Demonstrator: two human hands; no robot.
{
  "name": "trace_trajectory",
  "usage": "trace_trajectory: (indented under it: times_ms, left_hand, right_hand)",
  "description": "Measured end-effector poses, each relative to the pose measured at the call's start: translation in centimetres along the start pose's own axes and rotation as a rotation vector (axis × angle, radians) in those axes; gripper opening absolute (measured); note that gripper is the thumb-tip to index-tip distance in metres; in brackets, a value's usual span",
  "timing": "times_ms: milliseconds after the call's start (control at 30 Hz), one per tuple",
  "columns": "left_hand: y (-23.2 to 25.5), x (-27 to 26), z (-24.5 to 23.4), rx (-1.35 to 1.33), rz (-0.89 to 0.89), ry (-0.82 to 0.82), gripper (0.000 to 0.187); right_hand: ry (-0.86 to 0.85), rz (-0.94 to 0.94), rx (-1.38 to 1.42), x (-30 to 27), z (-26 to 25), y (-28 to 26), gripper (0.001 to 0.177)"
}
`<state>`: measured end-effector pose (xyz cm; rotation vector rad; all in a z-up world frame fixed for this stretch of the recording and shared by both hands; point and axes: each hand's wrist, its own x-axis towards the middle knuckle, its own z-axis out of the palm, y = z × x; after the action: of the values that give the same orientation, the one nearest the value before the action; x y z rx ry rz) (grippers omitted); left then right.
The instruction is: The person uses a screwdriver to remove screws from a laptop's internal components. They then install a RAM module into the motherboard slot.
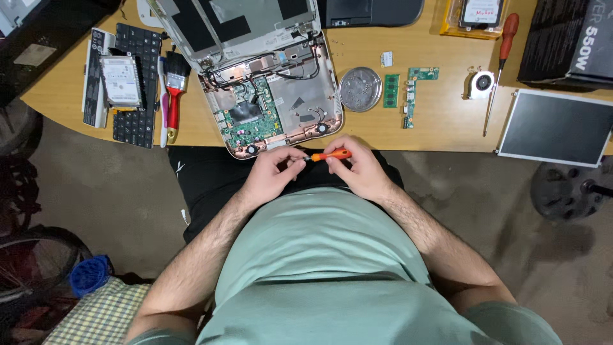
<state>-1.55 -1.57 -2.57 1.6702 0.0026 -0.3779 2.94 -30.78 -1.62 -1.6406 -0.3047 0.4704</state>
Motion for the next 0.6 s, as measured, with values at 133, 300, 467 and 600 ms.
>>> trace_trajectory:
  times_ms: [133, 300, 467, 600]
  left_hand:
    - [0.0, 0.4, 0.6, -0.029, -0.018, -0.024, 0.015]
    - [0.3, 1.2, 1.6, -0.022, -0.040, -0.086, 0.014]
    - [1.0, 2.9, 2.7, -0.020, -0.066, -0.117, 0.013]
    - [2.5, 4.0, 3.7, 0.041, -0.080, -0.155, 0.014]
  right_hand:
    - [0.021, 0.003, 0.088, -0.1, -0.2, 0.0, 0.014]
    - [0.054, 0.094, 0.320, -0.9, -0.3, 1.6, 0.042]
    - [0.068, 0.087, 0.442, -0.6, -0.6, 2.1, 0.031]
    - [0.026, 0.006, 0.348, -0.3, -1.0, 4.3, 0.015]
